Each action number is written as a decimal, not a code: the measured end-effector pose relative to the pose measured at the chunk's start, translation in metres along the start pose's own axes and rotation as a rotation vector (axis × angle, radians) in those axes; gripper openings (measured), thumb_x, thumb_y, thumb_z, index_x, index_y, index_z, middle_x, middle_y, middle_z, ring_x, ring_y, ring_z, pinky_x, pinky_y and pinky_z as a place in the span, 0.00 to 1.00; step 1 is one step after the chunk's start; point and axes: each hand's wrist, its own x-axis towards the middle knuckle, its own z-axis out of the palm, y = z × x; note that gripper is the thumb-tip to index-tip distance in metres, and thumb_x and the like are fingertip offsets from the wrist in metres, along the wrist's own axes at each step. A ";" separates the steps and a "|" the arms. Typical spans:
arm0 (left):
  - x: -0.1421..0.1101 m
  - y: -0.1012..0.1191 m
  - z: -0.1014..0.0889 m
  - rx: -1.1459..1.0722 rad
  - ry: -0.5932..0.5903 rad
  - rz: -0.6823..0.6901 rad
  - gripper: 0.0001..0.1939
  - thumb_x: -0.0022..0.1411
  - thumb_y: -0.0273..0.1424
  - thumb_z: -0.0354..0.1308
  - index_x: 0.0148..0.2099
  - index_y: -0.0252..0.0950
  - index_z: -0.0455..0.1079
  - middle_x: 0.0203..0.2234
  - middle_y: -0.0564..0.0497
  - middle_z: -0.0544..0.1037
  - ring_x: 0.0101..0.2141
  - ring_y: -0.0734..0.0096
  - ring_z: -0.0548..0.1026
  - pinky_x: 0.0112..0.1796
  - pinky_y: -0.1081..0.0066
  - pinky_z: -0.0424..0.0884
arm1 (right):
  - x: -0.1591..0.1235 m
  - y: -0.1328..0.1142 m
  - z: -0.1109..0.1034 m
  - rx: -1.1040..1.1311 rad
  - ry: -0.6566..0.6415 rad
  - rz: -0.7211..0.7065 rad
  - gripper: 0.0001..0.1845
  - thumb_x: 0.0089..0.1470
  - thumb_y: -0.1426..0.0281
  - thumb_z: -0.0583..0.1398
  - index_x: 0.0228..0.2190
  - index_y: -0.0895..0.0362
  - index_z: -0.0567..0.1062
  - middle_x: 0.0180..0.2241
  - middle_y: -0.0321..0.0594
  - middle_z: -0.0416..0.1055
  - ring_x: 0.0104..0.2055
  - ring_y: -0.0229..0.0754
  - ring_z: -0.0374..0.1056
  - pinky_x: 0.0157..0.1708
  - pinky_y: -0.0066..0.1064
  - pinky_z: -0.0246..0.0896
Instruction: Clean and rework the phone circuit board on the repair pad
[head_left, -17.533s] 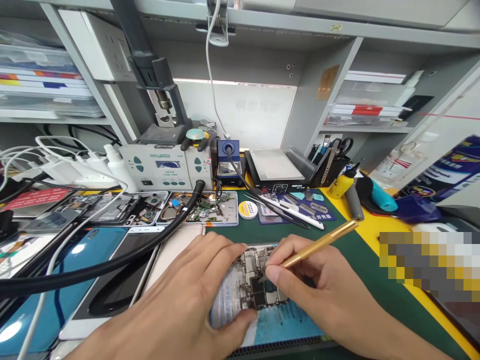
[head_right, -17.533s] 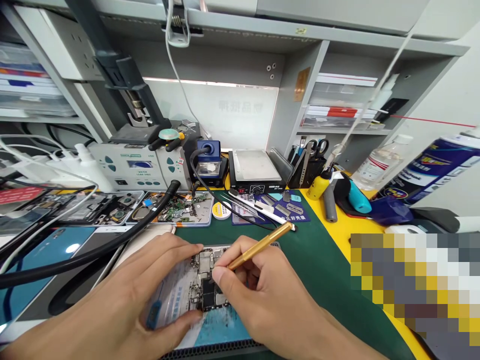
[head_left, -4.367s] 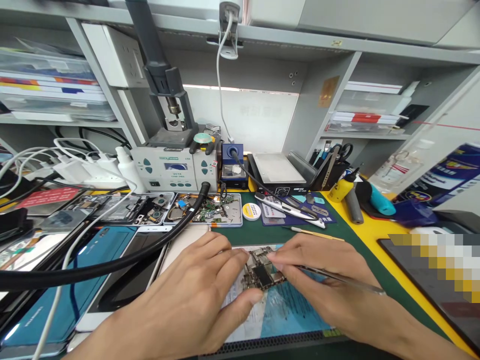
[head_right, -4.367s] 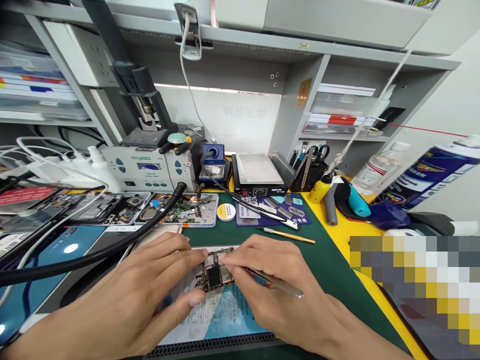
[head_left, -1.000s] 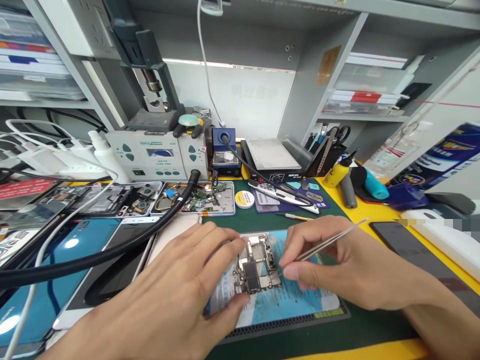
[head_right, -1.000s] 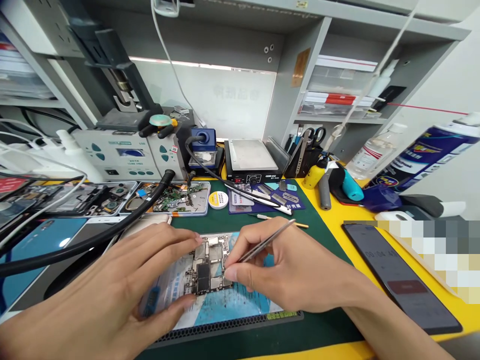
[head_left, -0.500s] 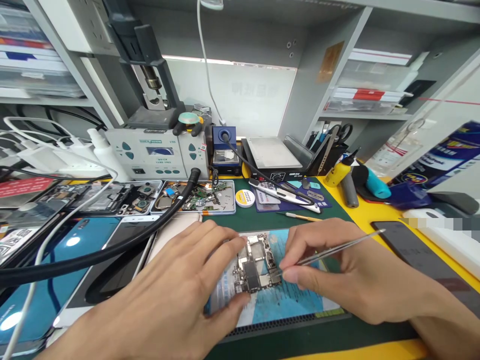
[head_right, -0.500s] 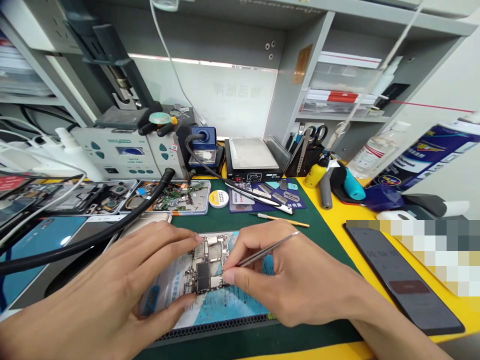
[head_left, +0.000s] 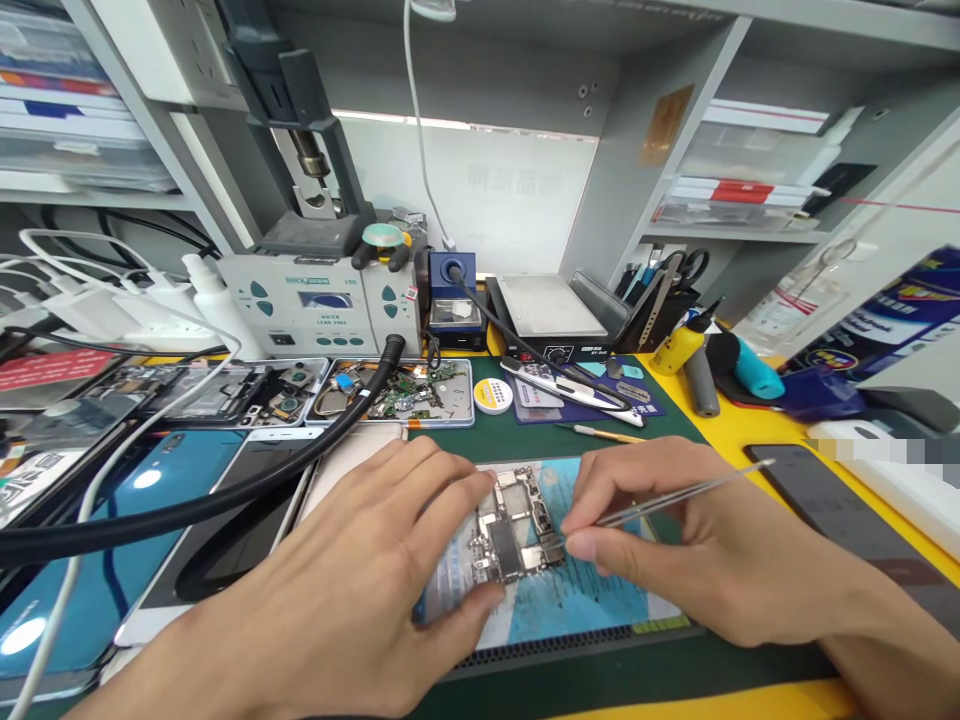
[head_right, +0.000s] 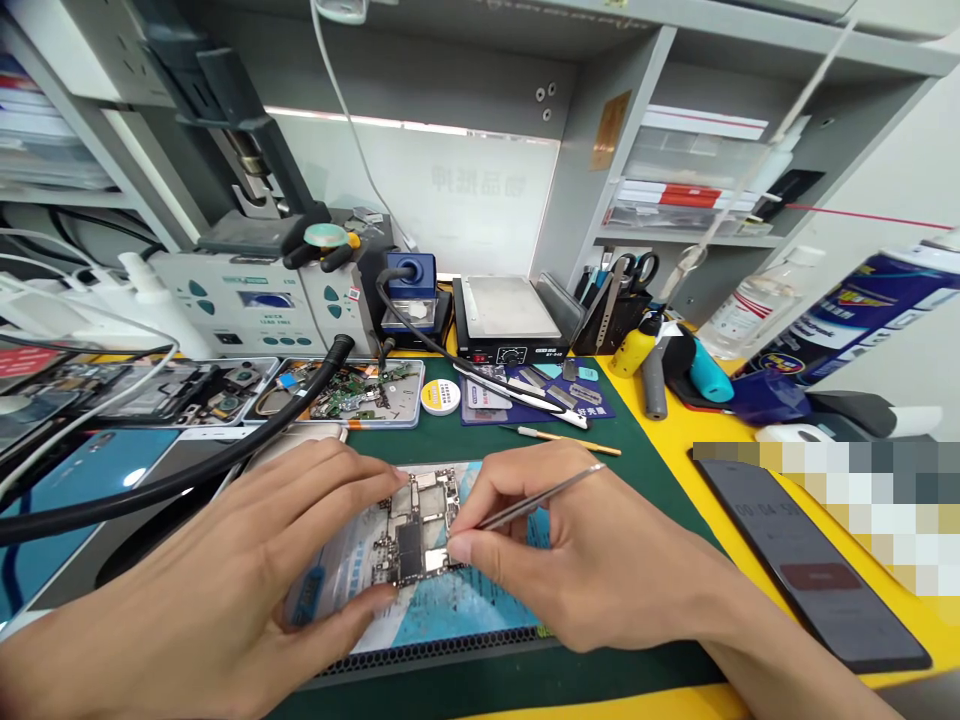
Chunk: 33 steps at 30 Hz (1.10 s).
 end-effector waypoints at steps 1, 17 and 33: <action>0.000 0.000 0.000 -0.003 0.000 -0.001 0.23 0.65 0.36 0.61 0.59 0.32 0.69 0.48 0.40 0.77 0.48 0.50 0.74 0.52 0.47 0.73 | 0.000 0.000 0.000 0.001 -0.001 0.002 0.07 0.58 0.72 0.66 0.28 0.54 0.78 0.26 0.32 0.76 0.28 0.35 0.70 0.30 0.23 0.66; 0.001 0.000 0.000 -0.024 -0.017 -0.008 0.23 0.65 0.36 0.61 0.59 0.32 0.69 0.47 0.42 0.77 0.47 0.51 0.74 0.50 0.50 0.73 | 0.001 0.000 -0.001 0.022 -0.015 0.060 0.09 0.60 0.68 0.65 0.27 0.54 0.78 0.24 0.32 0.75 0.27 0.35 0.69 0.28 0.24 0.65; -0.001 0.000 0.000 -0.025 -0.024 -0.013 0.22 0.66 0.38 0.61 0.58 0.33 0.69 0.46 0.43 0.78 0.47 0.51 0.74 0.51 0.49 0.72 | 0.002 -0.002 -0.001 0.049 -0.033 0.074 0.08 0.60 0.69 0.65 0.28 0.55 0.78 0.25 0.33 0.75 0.27 0.35 0.69 0.28 0.24 0.65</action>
